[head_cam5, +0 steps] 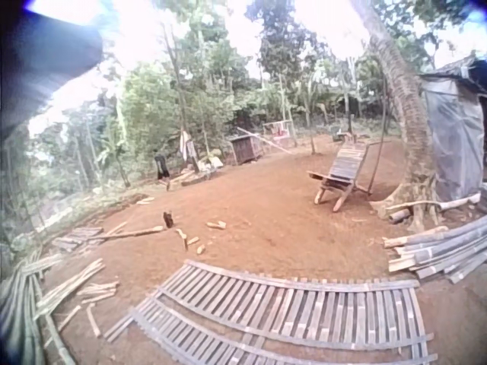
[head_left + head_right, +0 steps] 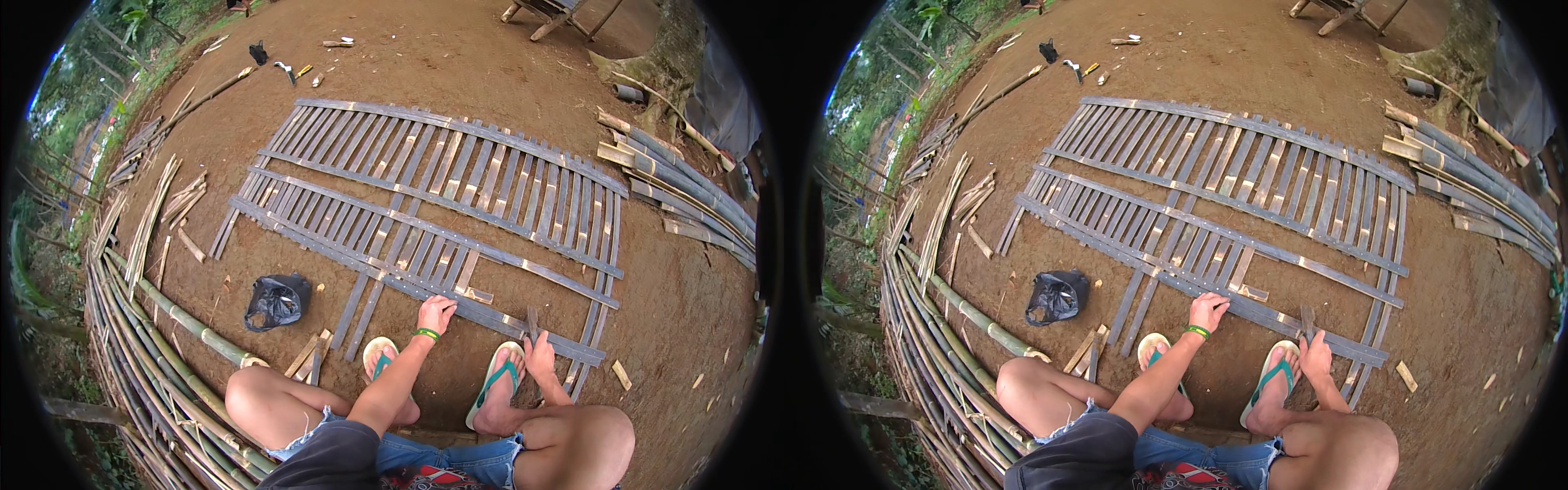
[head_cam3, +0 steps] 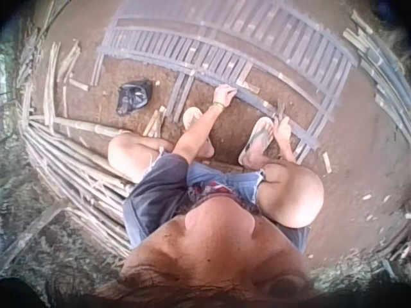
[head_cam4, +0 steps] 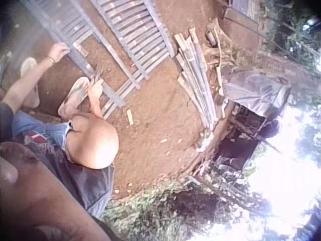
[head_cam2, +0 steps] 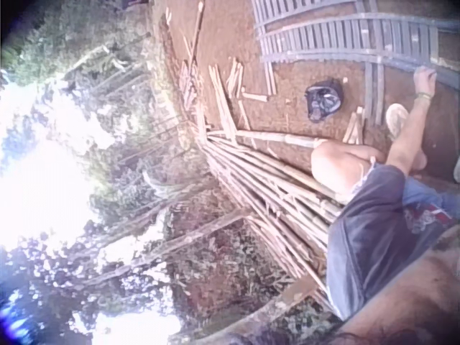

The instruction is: The person sits on the ground and assembles a bamboo structure by inserting small wooden pegs into pre-drilled holes. They use a small axe to hammer the pegs into place, securing the bamboo slats to the frame.

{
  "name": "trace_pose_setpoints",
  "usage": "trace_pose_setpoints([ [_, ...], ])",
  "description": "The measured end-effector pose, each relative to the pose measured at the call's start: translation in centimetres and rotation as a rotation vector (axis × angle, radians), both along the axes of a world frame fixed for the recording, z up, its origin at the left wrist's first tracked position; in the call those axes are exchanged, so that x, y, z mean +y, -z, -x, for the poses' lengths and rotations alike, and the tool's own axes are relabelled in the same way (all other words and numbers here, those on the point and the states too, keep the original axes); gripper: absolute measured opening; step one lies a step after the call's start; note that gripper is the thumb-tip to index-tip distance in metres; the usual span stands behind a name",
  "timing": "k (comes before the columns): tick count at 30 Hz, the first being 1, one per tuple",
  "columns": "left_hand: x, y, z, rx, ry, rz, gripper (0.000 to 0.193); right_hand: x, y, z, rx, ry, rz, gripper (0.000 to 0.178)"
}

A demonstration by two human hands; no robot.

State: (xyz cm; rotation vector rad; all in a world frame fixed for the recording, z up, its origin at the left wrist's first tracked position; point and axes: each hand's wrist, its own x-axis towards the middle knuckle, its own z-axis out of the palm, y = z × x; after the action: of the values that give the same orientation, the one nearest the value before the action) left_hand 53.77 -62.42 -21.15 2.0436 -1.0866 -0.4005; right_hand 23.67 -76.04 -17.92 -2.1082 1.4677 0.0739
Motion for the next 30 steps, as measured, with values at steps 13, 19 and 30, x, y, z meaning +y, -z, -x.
trace_pose_setpoints([
  [13,0.5,1.3,-0.9,0.03,0.033,0.02,0.015,-8.3,-20.4,4.4,-0.425,0.017,-0.182,0.023],
  [19,-0.1,1.2,-0.7,0.046,0.038,0.03,0.016,-10.2,-37.6,3.0,-0.341,-0.102,-0.05,0.019],
  [30,-0.8,1.8,-1.1,0.102,0.075,0.014,0.015,0.1,-32.6,-5.0,-0.647,0.11,-0.344,0.019],
])
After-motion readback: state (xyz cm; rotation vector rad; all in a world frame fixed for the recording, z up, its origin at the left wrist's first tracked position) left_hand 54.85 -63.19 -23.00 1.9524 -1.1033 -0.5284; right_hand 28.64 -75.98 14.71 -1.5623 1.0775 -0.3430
